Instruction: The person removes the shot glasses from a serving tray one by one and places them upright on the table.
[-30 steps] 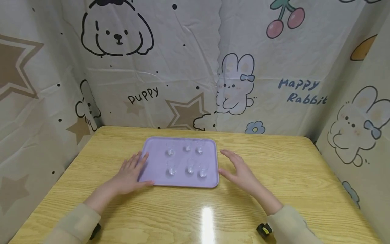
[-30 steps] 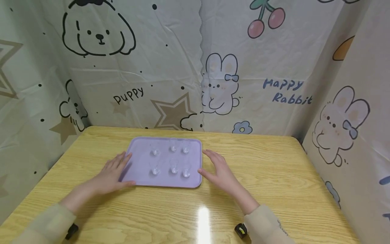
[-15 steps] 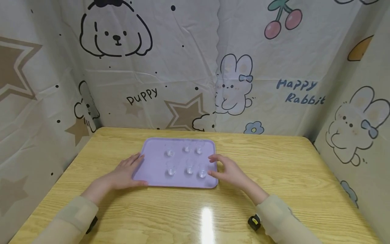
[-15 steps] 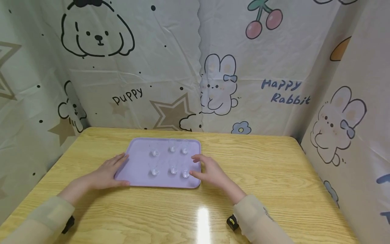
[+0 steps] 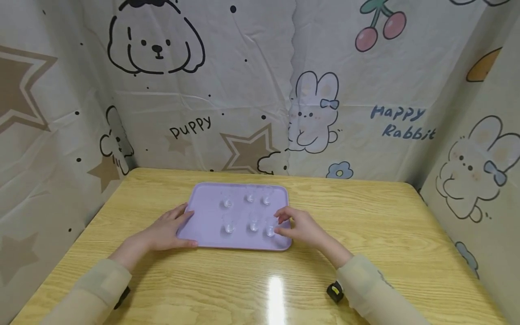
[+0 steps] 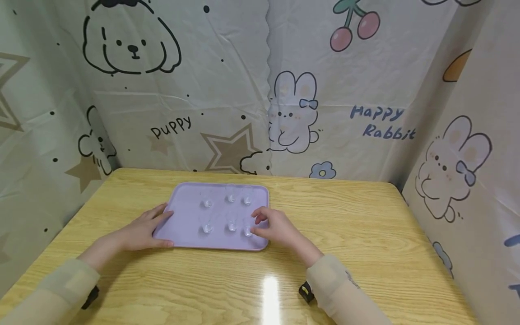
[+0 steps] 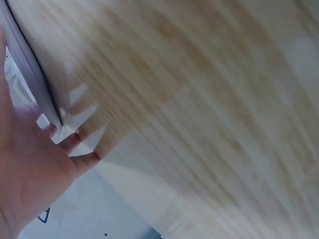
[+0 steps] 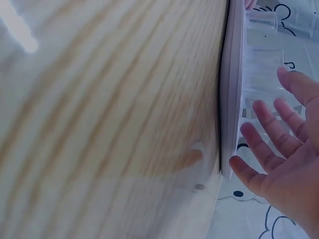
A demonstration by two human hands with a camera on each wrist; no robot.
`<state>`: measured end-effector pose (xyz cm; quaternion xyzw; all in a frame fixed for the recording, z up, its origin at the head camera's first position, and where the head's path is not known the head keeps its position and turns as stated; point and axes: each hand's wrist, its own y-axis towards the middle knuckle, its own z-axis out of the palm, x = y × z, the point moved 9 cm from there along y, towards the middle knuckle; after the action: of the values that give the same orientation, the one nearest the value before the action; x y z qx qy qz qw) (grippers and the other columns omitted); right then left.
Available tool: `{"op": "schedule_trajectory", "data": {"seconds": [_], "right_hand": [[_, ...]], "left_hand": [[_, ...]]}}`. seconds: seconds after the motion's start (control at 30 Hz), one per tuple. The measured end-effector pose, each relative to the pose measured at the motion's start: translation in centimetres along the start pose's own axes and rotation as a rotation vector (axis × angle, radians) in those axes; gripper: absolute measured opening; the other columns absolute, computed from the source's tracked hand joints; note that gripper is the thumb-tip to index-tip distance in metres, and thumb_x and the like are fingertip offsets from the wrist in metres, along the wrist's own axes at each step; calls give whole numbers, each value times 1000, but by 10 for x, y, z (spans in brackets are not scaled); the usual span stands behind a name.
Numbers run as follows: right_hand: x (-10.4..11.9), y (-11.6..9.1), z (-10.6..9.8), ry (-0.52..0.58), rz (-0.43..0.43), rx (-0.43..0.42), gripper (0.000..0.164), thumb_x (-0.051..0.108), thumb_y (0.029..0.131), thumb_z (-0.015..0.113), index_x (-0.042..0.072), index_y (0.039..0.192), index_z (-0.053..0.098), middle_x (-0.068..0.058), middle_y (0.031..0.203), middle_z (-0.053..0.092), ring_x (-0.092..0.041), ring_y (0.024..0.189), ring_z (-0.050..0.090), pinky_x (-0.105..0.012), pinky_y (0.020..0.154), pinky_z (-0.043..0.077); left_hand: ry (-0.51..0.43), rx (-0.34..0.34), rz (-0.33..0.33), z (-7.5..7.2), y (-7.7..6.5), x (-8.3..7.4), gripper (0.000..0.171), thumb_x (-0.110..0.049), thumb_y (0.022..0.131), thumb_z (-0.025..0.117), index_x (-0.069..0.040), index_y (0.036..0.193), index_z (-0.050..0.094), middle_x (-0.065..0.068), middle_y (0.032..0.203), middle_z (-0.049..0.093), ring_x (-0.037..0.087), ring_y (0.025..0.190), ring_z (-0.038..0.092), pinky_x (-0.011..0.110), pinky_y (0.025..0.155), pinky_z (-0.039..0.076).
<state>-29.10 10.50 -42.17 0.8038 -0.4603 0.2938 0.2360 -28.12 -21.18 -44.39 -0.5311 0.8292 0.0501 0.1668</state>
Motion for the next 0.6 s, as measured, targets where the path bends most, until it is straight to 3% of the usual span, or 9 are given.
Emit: {"op": "schedule_trajectory", "data": {"seconds": [0.17,0.6], "right_hand": [[2,4,4,-4,-8,18,34,25,80,76,11,109,63,1,95,66,-17,91,61,-37,79,51],[6,10,8,-18,-25,24,33,26,78,77,13,106,64,1,100,65,-20,98,61,-39,88,50]], "left_hand": [[3,1,-7,1,-1,3,105,-71,73,61,-1,146,33,25,154,13,52,136,18,66,106,19],[-6,2,-9,3,1,5,105,-72,73,61,-2,147,31,23,155,13,51,136,17,66,106,20]]}}
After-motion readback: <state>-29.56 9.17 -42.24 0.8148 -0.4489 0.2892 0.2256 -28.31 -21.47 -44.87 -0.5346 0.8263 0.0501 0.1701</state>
